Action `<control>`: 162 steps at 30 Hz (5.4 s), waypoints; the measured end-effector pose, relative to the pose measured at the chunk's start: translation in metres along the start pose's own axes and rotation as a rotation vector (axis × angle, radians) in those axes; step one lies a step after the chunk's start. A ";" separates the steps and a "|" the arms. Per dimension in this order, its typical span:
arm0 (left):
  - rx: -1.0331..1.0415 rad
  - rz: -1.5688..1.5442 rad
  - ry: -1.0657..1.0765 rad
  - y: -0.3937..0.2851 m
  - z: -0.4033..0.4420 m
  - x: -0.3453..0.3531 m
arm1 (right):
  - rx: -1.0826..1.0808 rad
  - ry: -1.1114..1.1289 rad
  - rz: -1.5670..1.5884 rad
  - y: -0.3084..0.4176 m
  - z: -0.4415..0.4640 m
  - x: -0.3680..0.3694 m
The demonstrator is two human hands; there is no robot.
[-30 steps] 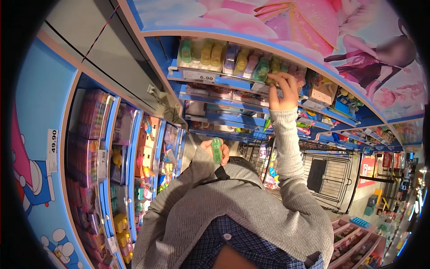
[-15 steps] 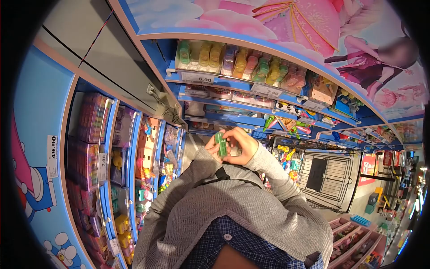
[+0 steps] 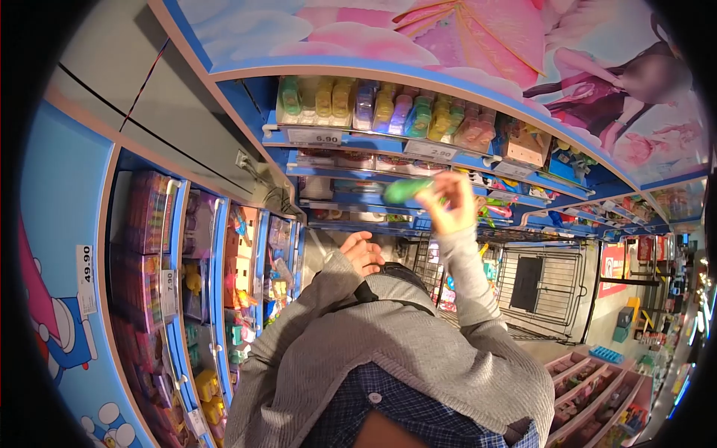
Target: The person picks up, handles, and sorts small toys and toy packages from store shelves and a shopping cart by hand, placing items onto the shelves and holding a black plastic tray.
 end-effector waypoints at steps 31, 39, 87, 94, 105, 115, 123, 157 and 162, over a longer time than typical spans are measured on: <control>-0.092 0.037 -0.002 0.014 -0.004 -0.007 | -0.515 -0.122 -0.771 0.038 0.072 -0.039; -0.162 0.016 -0.013 0.021 -0.008 -0.026 | 0.223 0.094 -0.339 -0.119 -0.068 -0.005; 0.127 0.047 -0.541 0.181 -0.146 -0.055 | 0.801 0.712 -0.657 -0.157 -0.404 -0.080; 0.065 0.087 -0.492 0.179 -0.155 -0.070 | 0.836 0.757 -0.668 -0.148 -0.416 -0.056; -0.023 0.398 -0.670 0.193 -0.142 -0.100 | 0.698 0.545 -0.523 -0.122 -0.399 -0.009; -0.140 1.285 -0.961 0.192 -0.062 -0.151 | 0.888 0.312 -0.558 -0.152 -0.436 -0.144; 0.158 1.498 -1.363 0.165 -0.022 -0.112 | 1.044 0.679 -0.531 -0.225 -0.454 -0.182; 0.629 1.967 -1.300 0.165 -0.013 -0.028 | 0.979 0.360 0.191 -0.308 -0.460 -0.060; 0.348 1.091 -1.050 0.223 0.012 -0.052 | 0.923 0.345 0.500 -0.205 -0.401 -0.105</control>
Point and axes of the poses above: each hand's wrist, its own z-axis towards the middle knuckle, its own x-axis out of the palm, y = z × x, the point moved 10 cm from there along z, towards the middle knuckle, and after that the axes turned 13 degrees about -x, right-handed, at the moved point
